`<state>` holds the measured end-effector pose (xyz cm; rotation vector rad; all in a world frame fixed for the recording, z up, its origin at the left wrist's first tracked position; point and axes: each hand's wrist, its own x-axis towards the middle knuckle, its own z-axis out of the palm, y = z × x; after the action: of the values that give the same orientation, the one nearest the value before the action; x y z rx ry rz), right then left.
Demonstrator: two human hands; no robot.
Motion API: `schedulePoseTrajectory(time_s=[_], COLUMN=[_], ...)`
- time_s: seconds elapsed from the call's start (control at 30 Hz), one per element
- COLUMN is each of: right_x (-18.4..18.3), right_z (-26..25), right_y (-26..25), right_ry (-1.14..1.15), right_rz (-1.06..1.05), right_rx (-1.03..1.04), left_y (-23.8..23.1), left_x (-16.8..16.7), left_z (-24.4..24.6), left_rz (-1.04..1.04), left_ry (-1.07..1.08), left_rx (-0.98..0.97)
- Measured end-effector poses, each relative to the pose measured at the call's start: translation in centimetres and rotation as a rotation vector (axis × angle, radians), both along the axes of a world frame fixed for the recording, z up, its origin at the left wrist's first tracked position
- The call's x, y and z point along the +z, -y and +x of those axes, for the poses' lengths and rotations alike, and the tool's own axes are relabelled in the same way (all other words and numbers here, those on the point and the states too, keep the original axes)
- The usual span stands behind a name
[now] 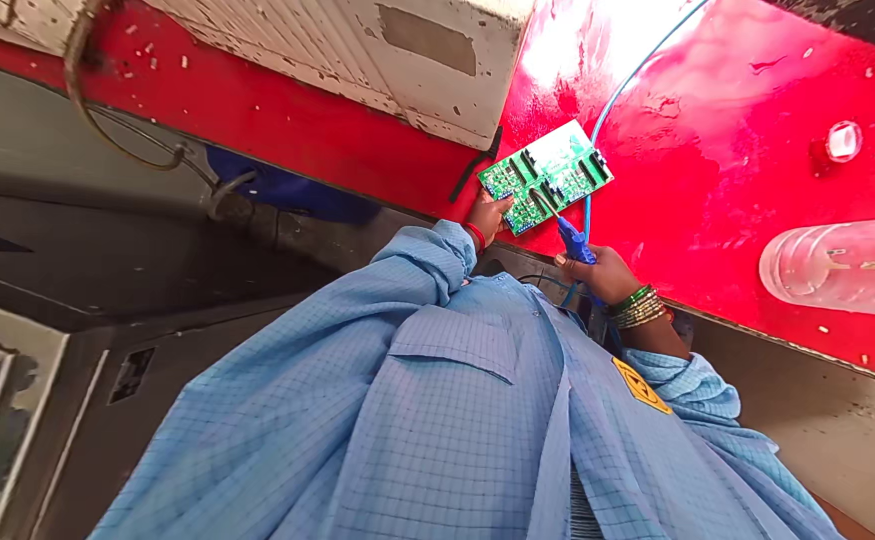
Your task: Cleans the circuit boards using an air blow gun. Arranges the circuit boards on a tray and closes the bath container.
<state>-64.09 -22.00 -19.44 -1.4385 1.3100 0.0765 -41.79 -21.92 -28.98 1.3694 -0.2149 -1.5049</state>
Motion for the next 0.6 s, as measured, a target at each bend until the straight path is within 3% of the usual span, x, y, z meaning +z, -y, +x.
schedulePoseTrajectory(time_s=[0.23,0.6], right_x=[-0.1,0.8], right_z=[1.1,-3.3], right_y=[1.3,-1.6], right_ry=[0.011,-0.010], right_rz=[-0.031,-0.006], right_rx=[-0.035,-0.005], left_y=[0.1,0.1], left_x=[-0.2,-0.3], left_z=[0.0,0.1], left_rz=[-0.001,0.014], left_ry=[-0.013,-0.051], left_rx=[0.011,0.012])
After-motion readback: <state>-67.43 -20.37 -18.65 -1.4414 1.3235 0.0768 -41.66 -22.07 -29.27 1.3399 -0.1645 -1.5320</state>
